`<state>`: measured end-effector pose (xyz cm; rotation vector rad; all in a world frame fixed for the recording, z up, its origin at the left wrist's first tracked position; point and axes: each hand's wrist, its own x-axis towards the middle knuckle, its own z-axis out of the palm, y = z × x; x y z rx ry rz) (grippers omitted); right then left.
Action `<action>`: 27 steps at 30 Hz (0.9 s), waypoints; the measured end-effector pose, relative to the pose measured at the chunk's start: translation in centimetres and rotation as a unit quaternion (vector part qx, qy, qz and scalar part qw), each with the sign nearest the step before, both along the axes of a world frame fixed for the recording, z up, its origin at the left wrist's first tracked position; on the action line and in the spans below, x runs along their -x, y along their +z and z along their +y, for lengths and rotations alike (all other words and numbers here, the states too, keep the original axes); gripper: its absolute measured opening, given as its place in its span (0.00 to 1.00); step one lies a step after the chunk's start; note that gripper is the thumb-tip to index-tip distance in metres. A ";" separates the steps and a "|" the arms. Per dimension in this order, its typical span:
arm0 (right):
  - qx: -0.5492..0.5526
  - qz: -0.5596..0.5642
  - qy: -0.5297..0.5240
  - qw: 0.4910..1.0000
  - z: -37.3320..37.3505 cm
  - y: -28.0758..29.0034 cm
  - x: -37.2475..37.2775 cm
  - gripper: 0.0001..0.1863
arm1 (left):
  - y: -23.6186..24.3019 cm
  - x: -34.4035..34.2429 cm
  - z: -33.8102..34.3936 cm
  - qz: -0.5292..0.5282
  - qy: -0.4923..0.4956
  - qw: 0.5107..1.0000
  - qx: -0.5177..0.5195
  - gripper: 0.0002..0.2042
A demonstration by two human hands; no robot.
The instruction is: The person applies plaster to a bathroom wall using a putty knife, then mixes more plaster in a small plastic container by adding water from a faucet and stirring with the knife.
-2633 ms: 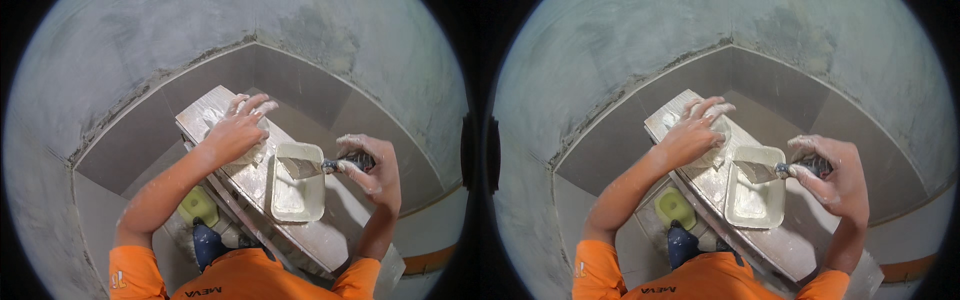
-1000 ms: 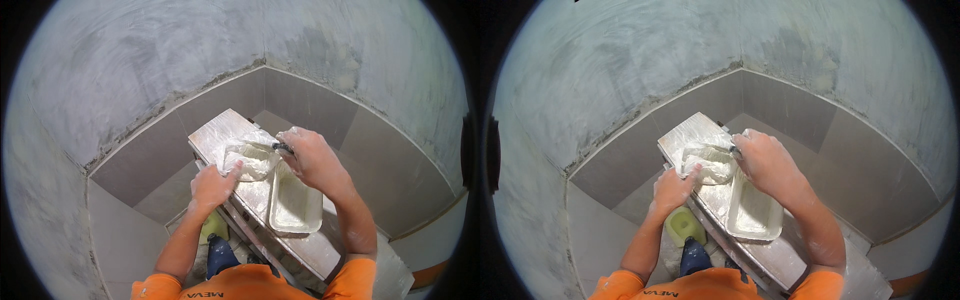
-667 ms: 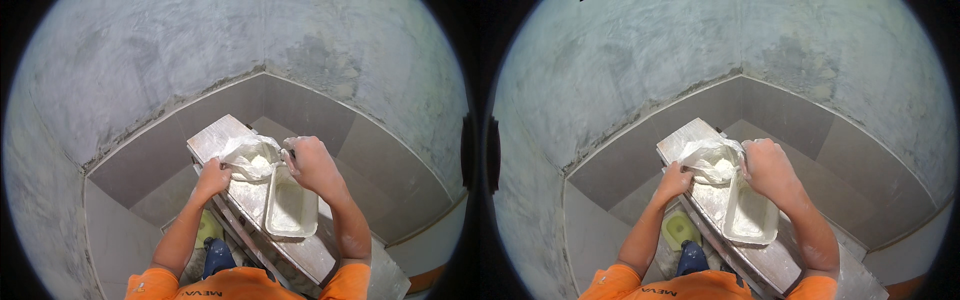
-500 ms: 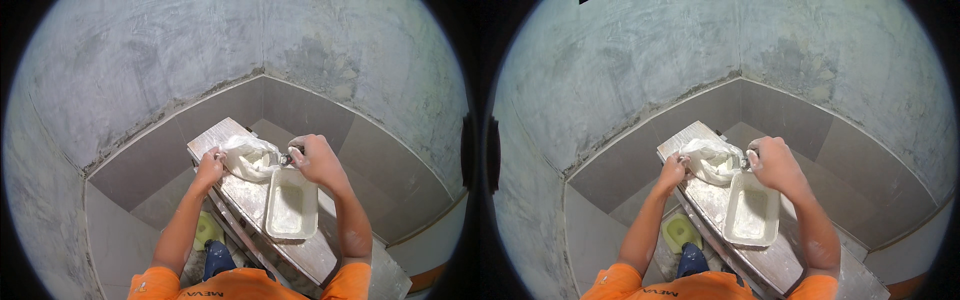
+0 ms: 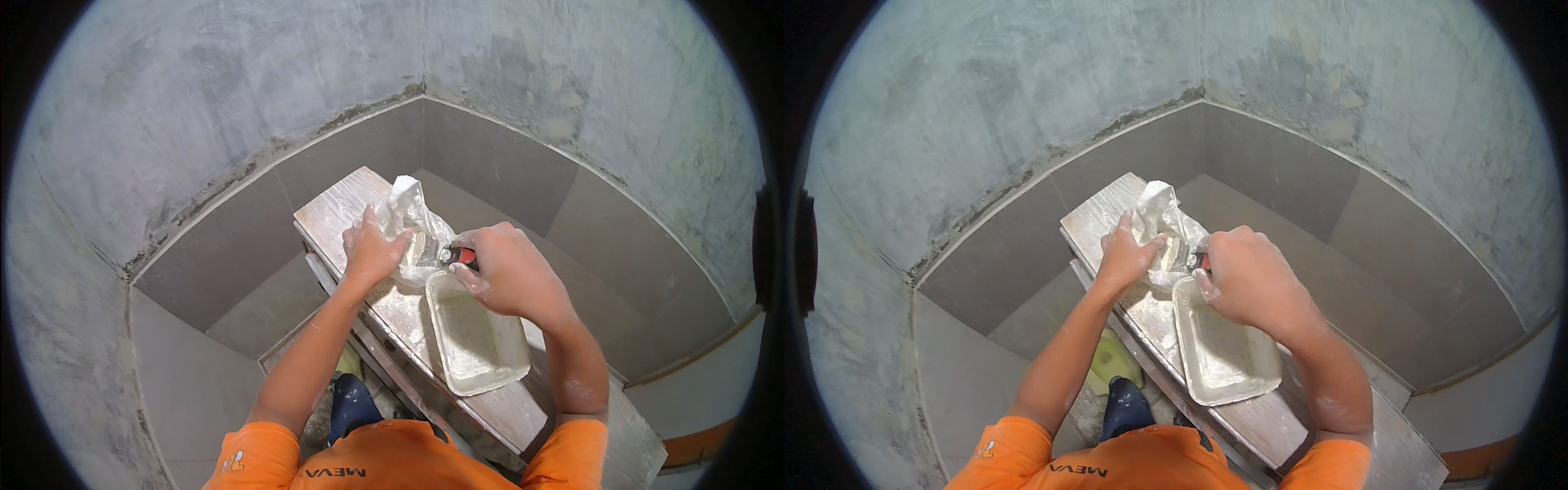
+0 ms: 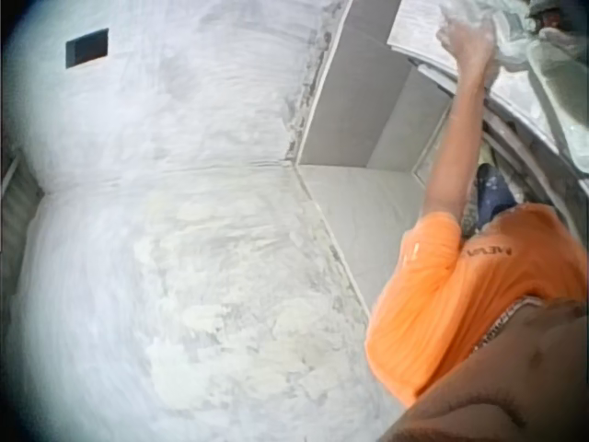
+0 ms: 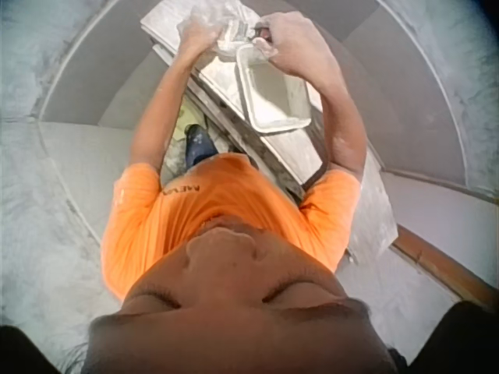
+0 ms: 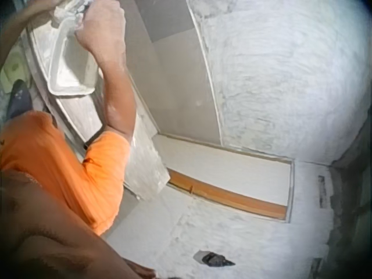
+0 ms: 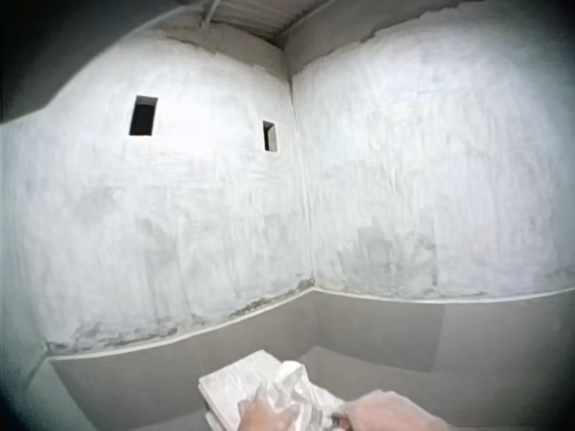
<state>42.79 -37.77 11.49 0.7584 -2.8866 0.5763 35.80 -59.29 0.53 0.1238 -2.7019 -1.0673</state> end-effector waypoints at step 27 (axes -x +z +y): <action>-0.114 -0.071 -0.040 0.990 -0.3 -1.1 1.7 0.14 | -0.7 0.9 -0.6 -0.026 0.007 0.912 -0.409 0.18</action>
